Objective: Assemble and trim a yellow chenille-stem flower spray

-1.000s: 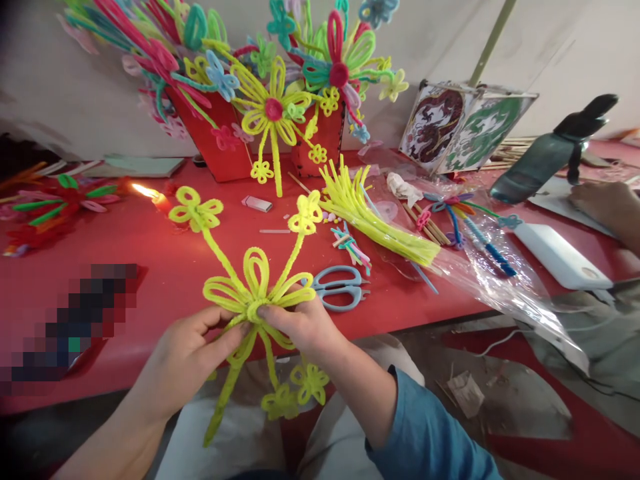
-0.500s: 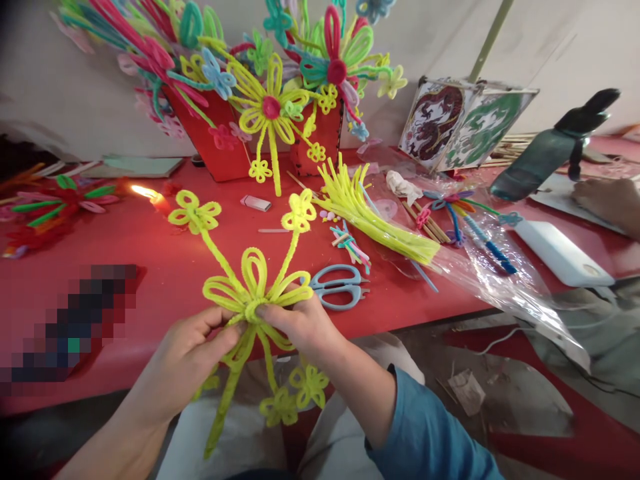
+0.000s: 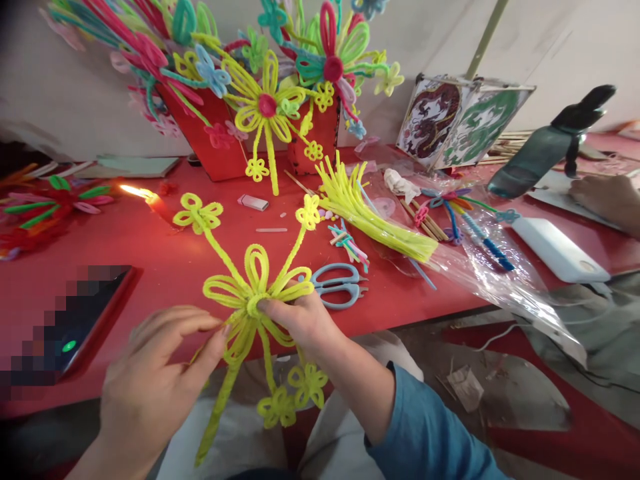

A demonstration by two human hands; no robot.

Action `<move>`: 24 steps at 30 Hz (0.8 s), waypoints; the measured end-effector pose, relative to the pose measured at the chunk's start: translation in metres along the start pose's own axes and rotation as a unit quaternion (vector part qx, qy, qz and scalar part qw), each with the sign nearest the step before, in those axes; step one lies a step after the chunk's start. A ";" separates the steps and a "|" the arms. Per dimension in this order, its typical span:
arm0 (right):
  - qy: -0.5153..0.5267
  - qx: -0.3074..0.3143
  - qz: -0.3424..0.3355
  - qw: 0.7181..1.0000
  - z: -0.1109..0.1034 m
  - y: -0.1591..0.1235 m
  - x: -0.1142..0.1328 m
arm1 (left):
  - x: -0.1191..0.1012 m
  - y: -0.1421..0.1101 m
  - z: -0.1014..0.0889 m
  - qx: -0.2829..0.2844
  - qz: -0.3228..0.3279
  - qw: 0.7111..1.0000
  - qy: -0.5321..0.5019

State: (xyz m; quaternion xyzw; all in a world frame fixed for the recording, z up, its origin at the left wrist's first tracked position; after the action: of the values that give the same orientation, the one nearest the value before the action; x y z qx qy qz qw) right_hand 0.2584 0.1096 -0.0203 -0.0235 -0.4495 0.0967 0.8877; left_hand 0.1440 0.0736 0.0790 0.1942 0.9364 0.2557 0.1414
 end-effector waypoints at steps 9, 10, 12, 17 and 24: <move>-0.008 0.000 -0.016 1.000 -0.003 0.003 -0.002 | -0.022 0.009 0.013 0.031 0.063 0.995 0.069; -0.010 -0.001 -0.020 1.000 -0.003 0.003 -0.001 | -0.023 0.010 0.015 0.038 0.066 0.994 0.072; -0.011 0.001 -0.026 1.000 -0.002 0.004 0.000 | -0.024 0.012 0.016 0.048 0.073 0.993 0.079; -0.039 0.016 -0.050 0.998 0.001 0.004 0.006 | -0.026 0.013 0.019 0.061 0.080 0.989 0.107; -0.096 0.018 -0.057 0.994 -0.002 0.004 0.006 | -0.027 0.017 0.026 0.094 0.090 0.987 0.091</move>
State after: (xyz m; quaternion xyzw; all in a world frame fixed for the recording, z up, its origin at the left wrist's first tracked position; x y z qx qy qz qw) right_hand 0.2626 0.1144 -0.0171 0.0274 -0.5312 0.0553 0.8450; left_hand 0.1828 0.0865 0.0713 0.2655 0.9442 0.1944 0.0128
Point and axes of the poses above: each hand's wrist, its own y-axis towards the middle knuckle, its own z-axis out of the palm, x = y × z, the point moved 10 cm from there along y, towards the middle knuckle, and after that the axes turned 9 degrees about y, right-handed, at the moved point
